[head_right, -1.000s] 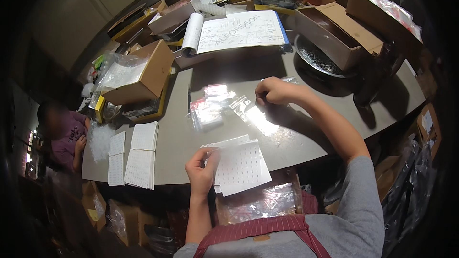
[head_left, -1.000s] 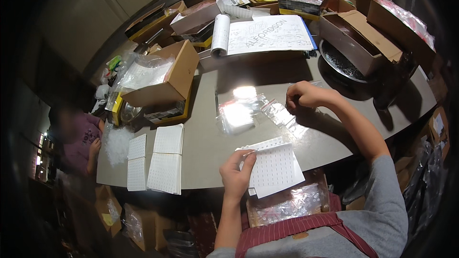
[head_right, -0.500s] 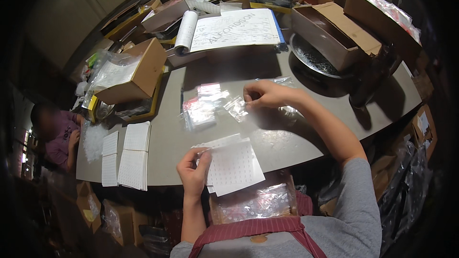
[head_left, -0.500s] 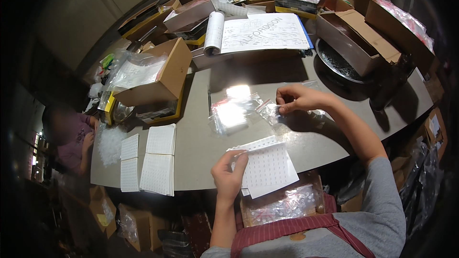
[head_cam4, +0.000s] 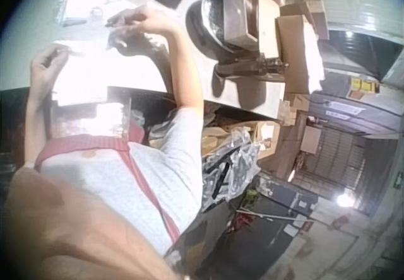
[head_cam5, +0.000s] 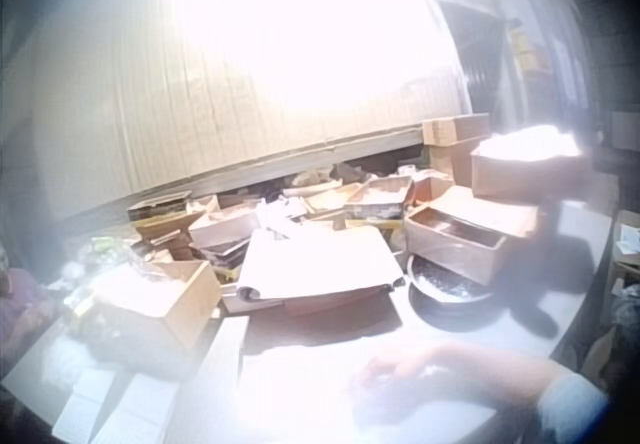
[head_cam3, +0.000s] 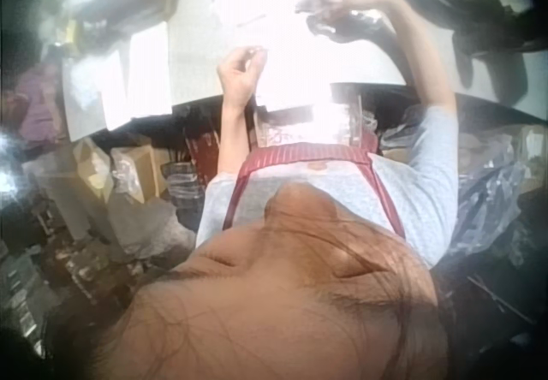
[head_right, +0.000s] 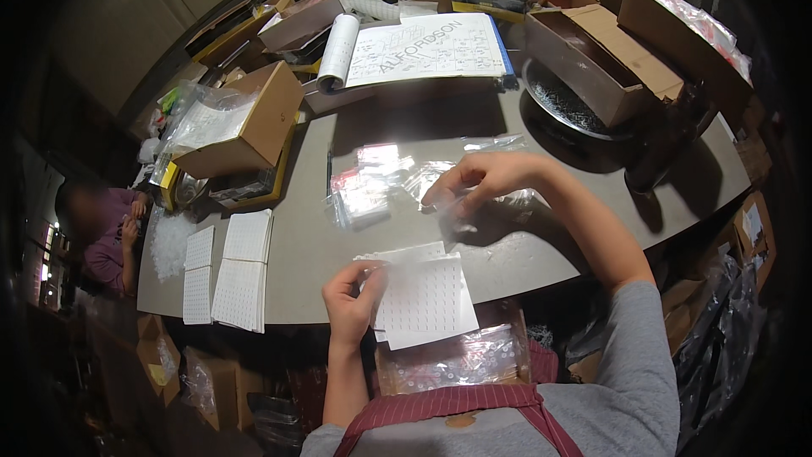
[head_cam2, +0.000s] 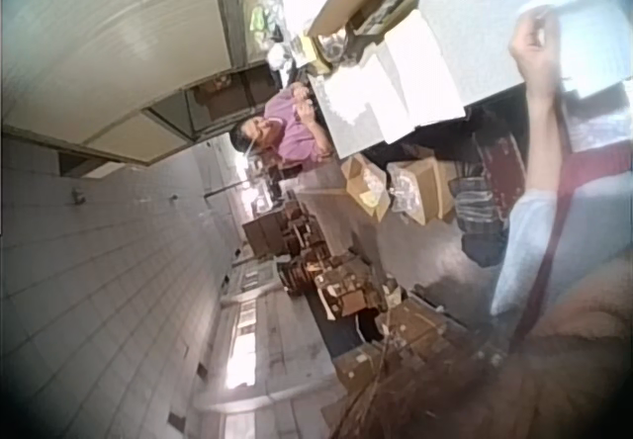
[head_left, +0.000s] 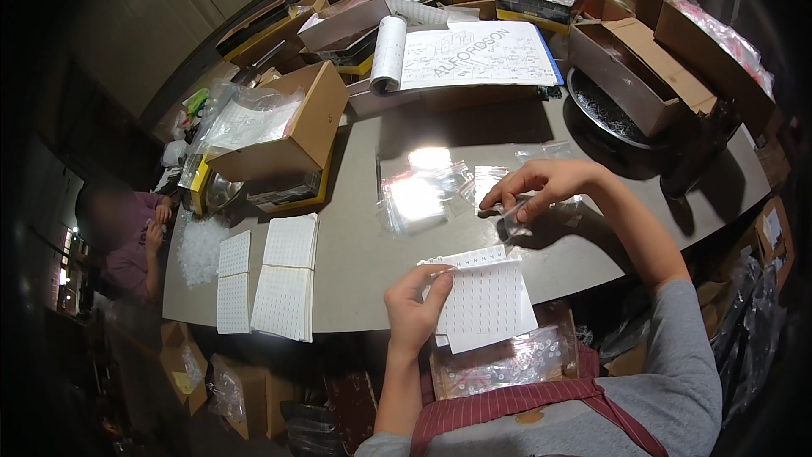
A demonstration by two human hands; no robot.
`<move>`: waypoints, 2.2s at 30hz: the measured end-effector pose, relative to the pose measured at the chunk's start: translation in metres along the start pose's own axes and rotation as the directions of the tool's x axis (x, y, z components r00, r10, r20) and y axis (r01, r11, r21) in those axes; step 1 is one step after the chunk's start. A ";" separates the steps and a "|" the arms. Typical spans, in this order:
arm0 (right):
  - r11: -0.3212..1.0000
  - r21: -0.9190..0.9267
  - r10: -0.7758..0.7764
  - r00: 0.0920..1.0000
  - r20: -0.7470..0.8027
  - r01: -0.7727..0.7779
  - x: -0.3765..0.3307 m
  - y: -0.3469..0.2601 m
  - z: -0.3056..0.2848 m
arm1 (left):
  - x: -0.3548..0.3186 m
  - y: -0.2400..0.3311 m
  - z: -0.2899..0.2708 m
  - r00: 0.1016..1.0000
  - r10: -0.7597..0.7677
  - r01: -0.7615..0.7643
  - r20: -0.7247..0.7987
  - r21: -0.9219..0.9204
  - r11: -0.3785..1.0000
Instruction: The person places small items from a sheet into clear plastic bags on a table. The person handles the items and bags by hand, arranging them on the table surface.
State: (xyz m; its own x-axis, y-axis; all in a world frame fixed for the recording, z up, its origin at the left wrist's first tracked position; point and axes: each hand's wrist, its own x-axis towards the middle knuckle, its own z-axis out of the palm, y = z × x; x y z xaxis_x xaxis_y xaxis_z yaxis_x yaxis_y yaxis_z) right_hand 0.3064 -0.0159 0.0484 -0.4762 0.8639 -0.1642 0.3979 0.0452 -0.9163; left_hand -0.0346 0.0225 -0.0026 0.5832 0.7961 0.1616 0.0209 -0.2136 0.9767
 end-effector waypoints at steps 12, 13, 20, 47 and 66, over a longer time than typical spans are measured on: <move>0.715 -0.699 -0.334 0.889 -0.314 0.022 0.016 0.023 0.012 | -0.001 -0.001 -0.003 0.997 -0.034 0.034 0.067 0.004 0.999; 0.674 -0.738 -0.344 0.871 -0.351 -0.031 0.017 0.026 0.014 | 0.000 -0.001 -0.003 0.997 -0.042 0.042 0.060 0.005 0.999; 0.905 -0.415 -0.295 0.838 -0.460 0.090 0.024 -0.020 0.060 | 0.002 -0.002 0.005 0.999 -0.036 0.038 0.037 -0.037 0.999; 0.639 -0.769 -0.475 0.773 -0.422 -0.027 -0.001 -0.057 0.147 | 0.006 0.013 0.020 0.837 -0.211 0.398 0.504 -0.299 0.867; 0.818 -0.574 -0.240 0.879 -0.412 -0.046 0.007 -0.077 0.124 | 0.003 0.004 0.020 0.825 0.286 -0.471 0.488 0.312 0.825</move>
State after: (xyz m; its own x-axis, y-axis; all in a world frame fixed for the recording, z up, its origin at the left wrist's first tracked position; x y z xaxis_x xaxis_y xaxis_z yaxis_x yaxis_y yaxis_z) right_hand 0.1757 -0.0755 0.0726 -0.1908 0.9553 0.2259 0.7971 0.2851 -0.5324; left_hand -0.0169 0.0127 -0.0011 0.8832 0.3191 0.3437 -0.0040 -0.7277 0.6858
